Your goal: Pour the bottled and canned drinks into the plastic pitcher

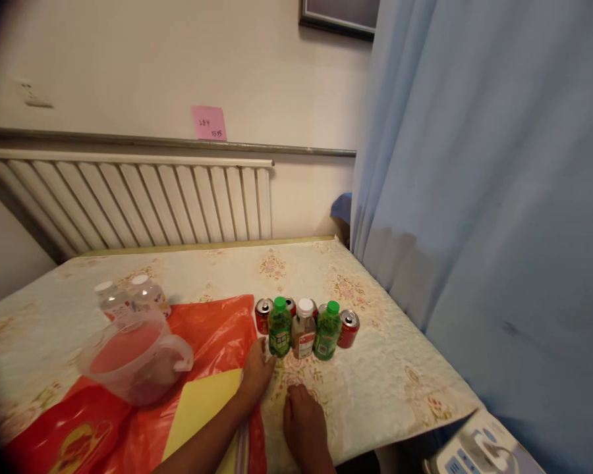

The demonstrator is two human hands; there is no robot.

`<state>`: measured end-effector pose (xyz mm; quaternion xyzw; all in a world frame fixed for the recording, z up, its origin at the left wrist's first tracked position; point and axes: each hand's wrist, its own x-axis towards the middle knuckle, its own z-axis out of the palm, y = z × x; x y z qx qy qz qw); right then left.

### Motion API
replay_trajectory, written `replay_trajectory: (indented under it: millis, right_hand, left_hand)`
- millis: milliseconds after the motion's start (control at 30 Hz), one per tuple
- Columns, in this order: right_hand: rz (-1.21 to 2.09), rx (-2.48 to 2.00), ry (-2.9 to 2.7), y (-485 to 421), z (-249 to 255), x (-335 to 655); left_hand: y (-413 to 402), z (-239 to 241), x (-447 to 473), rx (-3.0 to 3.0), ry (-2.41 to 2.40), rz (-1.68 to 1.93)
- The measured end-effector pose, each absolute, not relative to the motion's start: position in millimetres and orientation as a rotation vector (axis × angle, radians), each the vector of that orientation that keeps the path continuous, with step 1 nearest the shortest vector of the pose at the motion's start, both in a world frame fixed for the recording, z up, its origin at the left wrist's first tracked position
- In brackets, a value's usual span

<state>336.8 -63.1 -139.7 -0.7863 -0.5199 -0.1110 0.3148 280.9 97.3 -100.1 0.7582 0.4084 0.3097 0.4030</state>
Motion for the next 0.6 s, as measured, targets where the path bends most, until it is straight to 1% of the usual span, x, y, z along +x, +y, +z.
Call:
replay_trajectory:
  millis: [300, 467, 600]
  right_hand:
    - [-0.321, -2.063, -1.395, -65.7, -143.1, 337.5]
    - [-0.332, -2.022, -1.399, -66.7, -144.0, 337.3]
    - [-0.271, -2.03, -1.37, -68.2, -141.9, 334.9]
  left_hand:
    - [66.2, -83.3, 228.1, 1.84, 0.97, 0.71]
    - [50.0, -75.0, 175.7, 1.785, 0.927, 0.686]
    - [46.0, -73.3, 122.9, 1.657, 0.956, 0.685]
